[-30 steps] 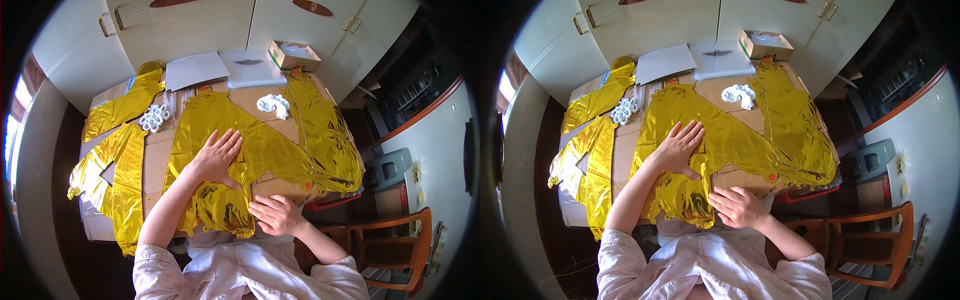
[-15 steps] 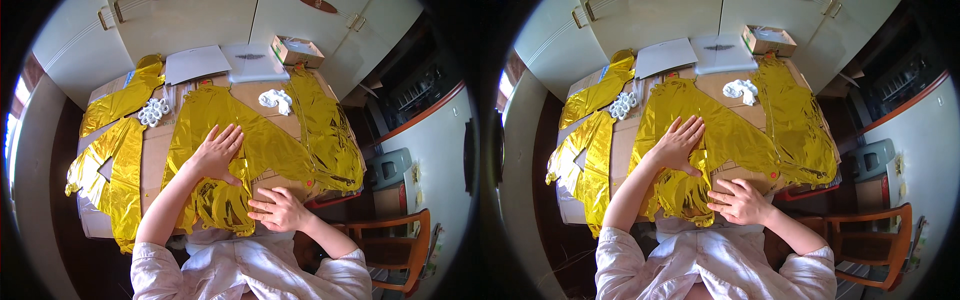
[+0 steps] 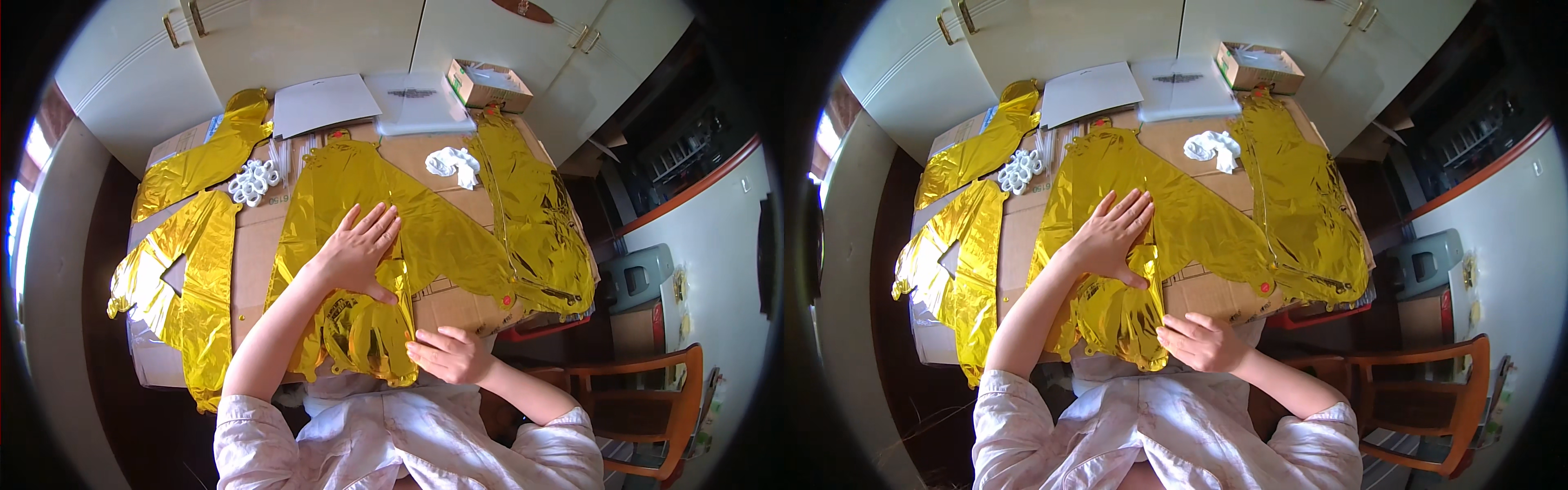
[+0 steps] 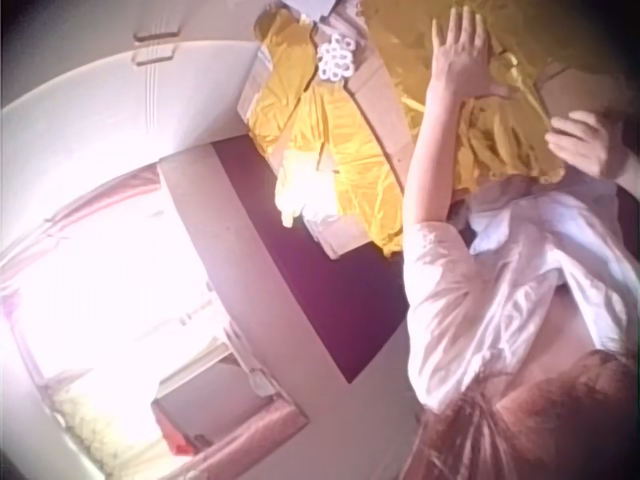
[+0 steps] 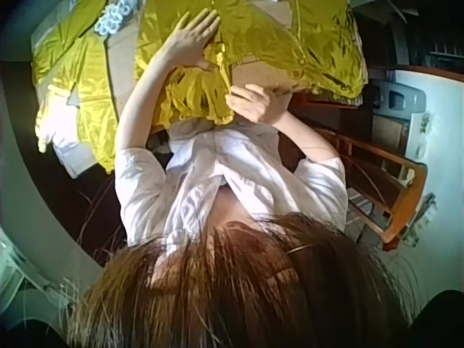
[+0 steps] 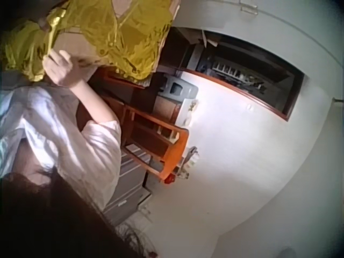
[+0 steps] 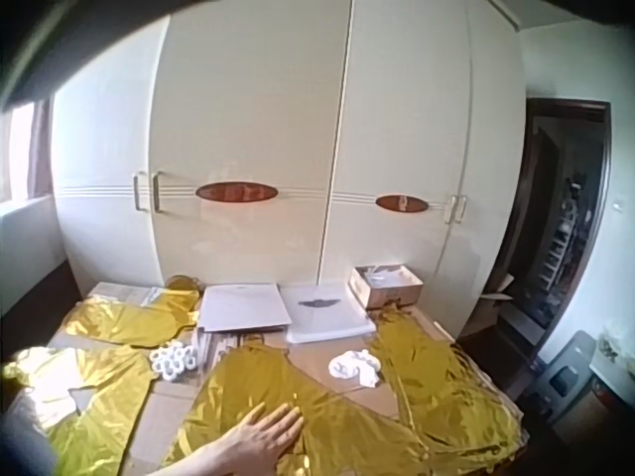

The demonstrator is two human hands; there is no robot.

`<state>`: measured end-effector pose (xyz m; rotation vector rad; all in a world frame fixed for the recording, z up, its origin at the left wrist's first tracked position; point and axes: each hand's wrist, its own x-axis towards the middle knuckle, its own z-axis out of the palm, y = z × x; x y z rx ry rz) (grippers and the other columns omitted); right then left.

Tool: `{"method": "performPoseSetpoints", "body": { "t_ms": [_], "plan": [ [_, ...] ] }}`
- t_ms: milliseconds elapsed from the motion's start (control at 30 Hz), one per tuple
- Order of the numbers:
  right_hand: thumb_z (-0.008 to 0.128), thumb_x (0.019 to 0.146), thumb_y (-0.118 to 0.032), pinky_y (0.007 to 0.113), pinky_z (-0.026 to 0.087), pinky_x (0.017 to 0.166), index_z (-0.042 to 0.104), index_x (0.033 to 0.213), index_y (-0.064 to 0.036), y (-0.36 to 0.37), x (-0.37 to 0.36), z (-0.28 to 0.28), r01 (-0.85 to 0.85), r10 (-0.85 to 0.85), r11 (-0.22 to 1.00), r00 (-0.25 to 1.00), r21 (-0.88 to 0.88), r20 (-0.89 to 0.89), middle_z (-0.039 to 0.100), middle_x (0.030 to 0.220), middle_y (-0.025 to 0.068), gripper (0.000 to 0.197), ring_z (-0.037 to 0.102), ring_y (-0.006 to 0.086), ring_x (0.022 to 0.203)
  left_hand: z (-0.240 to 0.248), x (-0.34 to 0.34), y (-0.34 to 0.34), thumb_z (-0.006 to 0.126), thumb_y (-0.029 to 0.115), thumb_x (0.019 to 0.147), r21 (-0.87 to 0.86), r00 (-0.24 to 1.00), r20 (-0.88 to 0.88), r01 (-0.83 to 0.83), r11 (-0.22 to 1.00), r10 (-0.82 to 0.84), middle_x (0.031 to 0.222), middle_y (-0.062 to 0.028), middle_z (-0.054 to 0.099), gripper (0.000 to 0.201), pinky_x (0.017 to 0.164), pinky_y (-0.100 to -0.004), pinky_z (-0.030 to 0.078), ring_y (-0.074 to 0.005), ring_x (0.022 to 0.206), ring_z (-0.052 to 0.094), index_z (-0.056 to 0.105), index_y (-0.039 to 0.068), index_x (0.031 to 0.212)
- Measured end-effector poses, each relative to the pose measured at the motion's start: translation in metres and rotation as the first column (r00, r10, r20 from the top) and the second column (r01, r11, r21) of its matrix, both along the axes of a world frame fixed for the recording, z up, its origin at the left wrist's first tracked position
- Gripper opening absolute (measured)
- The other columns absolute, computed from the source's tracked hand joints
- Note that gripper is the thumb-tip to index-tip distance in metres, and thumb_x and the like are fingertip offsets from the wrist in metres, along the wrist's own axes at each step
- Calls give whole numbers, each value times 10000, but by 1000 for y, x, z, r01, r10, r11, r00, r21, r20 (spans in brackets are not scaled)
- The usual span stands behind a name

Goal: Folding gold metallic film sheets around cardboard templates.

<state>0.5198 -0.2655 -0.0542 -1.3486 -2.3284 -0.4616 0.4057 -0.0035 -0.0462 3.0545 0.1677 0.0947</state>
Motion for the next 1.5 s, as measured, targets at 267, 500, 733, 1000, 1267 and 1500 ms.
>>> {"method": "performPoseSetpoints", "body": {
  "t_ms": [267, 500, 733, 1000, 1267, 1500],
  "plan": [
    [665, 803, -143, 339, 473, 914, 712, 924, -124, 5, 4, -5, -122, 110, 990, 983, -76, -147, 690, 1075, 0, 131, 643, 153, 1055, 1, 0, 0, 544, 875, 582, 15, 1000, -13, 2, 1000, -2, 1545, -176, 214, 1313, 1174, -499, 88, -295, 1452, 144, 208, -25, 1477],
    [688, 743, -183, 468, 421, 1045, 706, 882, -82, 19, 13, 17, -243, 98, 917, 907, -317, -411, 709, 1015, 58, 172, 674, 188, 997, 1, -1, 0, 551, 869, 583, 12, 1000, -20, -6, 1000, 6, 1548, -176, 208, 1312, 1174, -498, 79, -294, 1453, 140, 201, -23, 1480],
    [733, 752, -70, 410, 514, 941, 670, 842, -52, 25, 5, 2, -132, -41, 953, 834, -272, -550, 690, 889, 58, 112, 674, 217, 881, 4, 0, 0, 579, 849, 576, -13, 1000, -25, -4, 1000, 3, 1552, -178, 196, 1316, 1173, -499, 84, -297, 1454, 135, 193, -25, 1481],
    [749, 769, -151, 447, 470, 995, 647, 919, -63, 29, 3, 4, -14, -195, 932, 822, -361, -535, 687, 982, 41, 201, 658, 211, 1009, 2, 0, 0, 571, 855, 578, -1, 1000, -17, -10, 1000, 10, 1550, -172, 206, 1312, 1173, -497, 87, -295, 1452, 144, 201, -22, 1481],
    [772, 724, -322, 483, 370, 1082, 411, 1179, -43, 49, 14, 19, 10, -245, 848, 894, -530, -374, 593, 1126, 114, 645, 606, 310, 1054, 2, 0, 0, 584, 858, 555, -10, 1000, -4, -2, 1000, 2, 1550, -170, 210, 1328, 1172, -500, 89, -296, 1452, 145, 209, -19, 1479],
    [825, 618, -437, 502, 302, 1117, 394, 1233, -42, 63, 21, 26, 14, -284, 750, 910, -661, -303, 497, 1282, 144, 849, 465, 391, 1227, 4, 0, -1, 580, 868, 546, 0, 1000, -13, -1, 1000, 1, 1549, -166, 213, 1342, 1172, -500, 85, -296, 1455, 133, 205, -19, 1480]
  ]
}}
